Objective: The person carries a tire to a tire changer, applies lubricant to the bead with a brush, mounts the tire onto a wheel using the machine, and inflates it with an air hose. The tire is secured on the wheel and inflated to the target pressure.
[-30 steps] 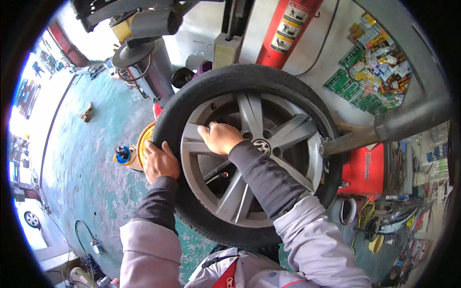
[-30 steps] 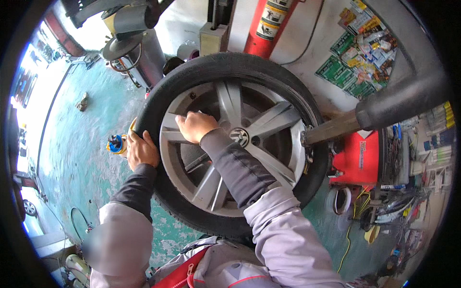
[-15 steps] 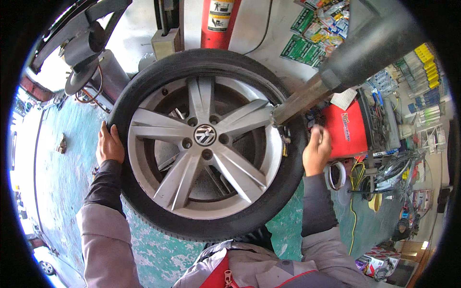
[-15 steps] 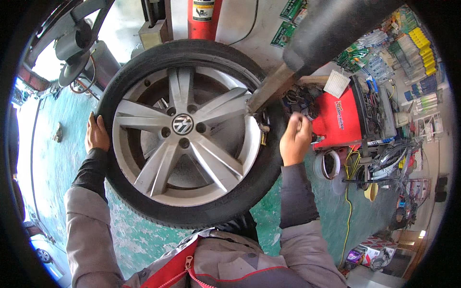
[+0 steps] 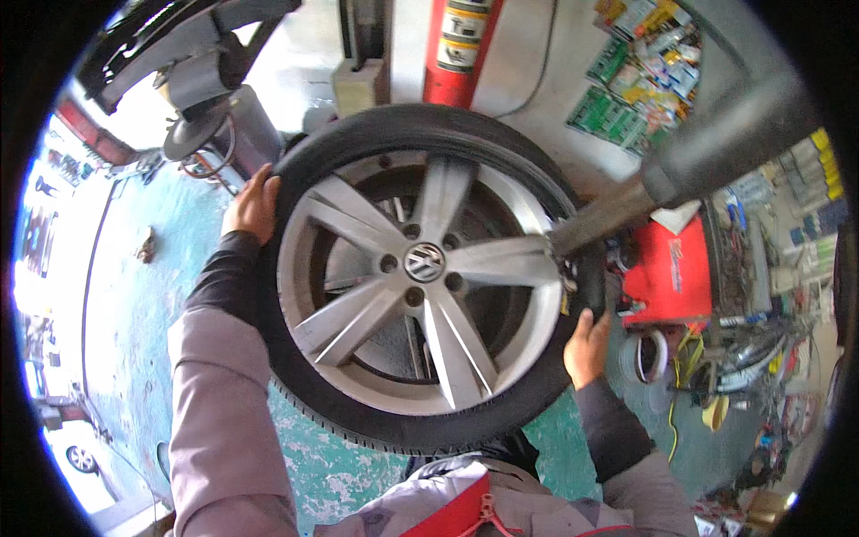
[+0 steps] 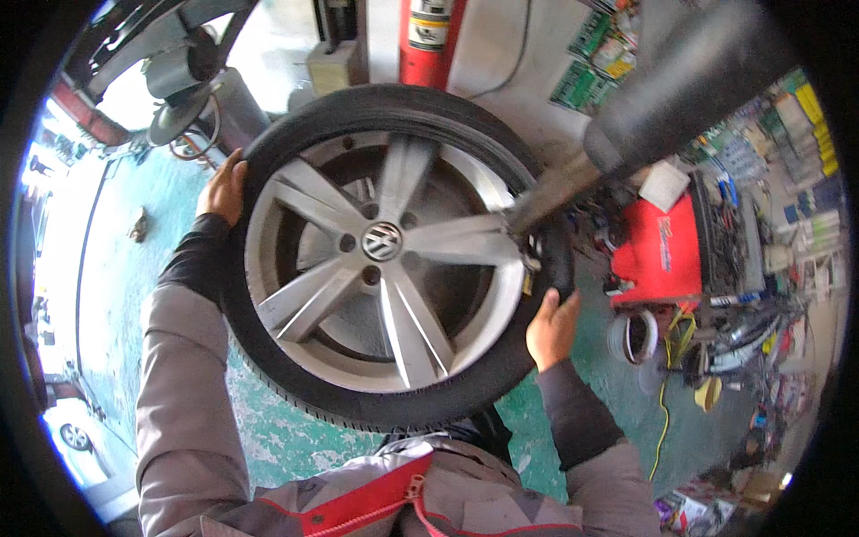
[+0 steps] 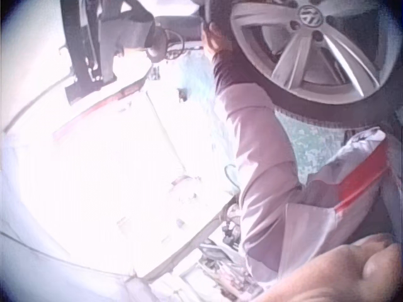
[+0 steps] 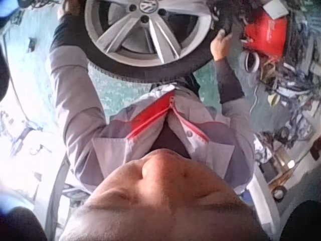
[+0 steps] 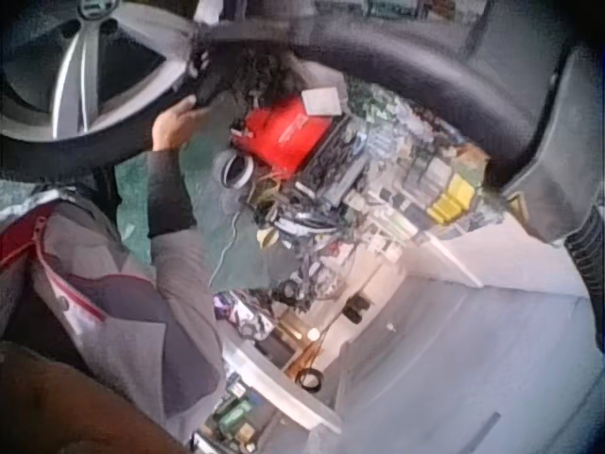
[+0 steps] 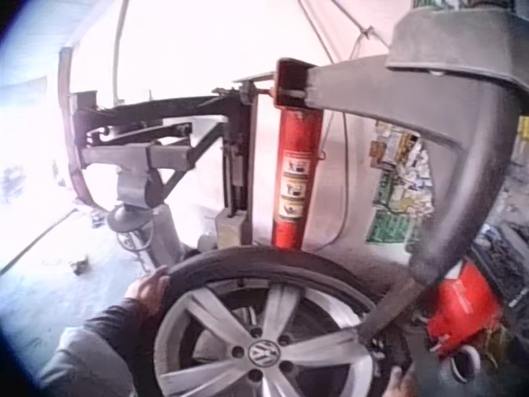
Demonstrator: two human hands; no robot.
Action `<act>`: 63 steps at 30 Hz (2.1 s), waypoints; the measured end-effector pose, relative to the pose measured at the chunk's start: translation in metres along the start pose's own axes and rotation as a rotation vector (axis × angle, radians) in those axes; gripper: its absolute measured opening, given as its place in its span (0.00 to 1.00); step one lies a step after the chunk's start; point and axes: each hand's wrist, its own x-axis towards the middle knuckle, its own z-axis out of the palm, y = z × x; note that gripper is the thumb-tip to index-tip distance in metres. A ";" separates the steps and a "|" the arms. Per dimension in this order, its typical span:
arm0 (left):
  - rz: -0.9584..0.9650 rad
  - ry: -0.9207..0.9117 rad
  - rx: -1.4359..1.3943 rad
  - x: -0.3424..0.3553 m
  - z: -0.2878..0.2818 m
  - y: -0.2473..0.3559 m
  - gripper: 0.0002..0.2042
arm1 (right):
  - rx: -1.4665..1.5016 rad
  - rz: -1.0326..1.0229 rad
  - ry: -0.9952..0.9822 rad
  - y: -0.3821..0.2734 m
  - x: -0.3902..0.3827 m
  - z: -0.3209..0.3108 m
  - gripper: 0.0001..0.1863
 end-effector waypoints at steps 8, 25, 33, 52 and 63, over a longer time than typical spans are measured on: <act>0.115 0.002 0.025 0.035 0.003 0.025 0.27 | -0.052 0.074 -0.006 0.012 -0.047 -0.003 0.40; 0.329 0.004 0.017 0.119 0.035 0.059 0.23 | 0.158 0.145 -0.095 0.019 -0.010 -0.016 0.36; 0.109 0.140 0.343 0.135 0.058 0.099 0.20 | 0.217 0.273 -0.067 0.002 -0.058 -0.013 0.39; -0.402 0.200 0.242 0.165 0.125 0.186 0.27 | 0.243 0.060 -0.576 0.039 -0.014 -0.038 0.47; 0.153 -0.062 -0.246 -0.015 -0.002 0.184 0.21 | -0.051 -0.139 -0.774 0.035 -0.039 -0.054 0.48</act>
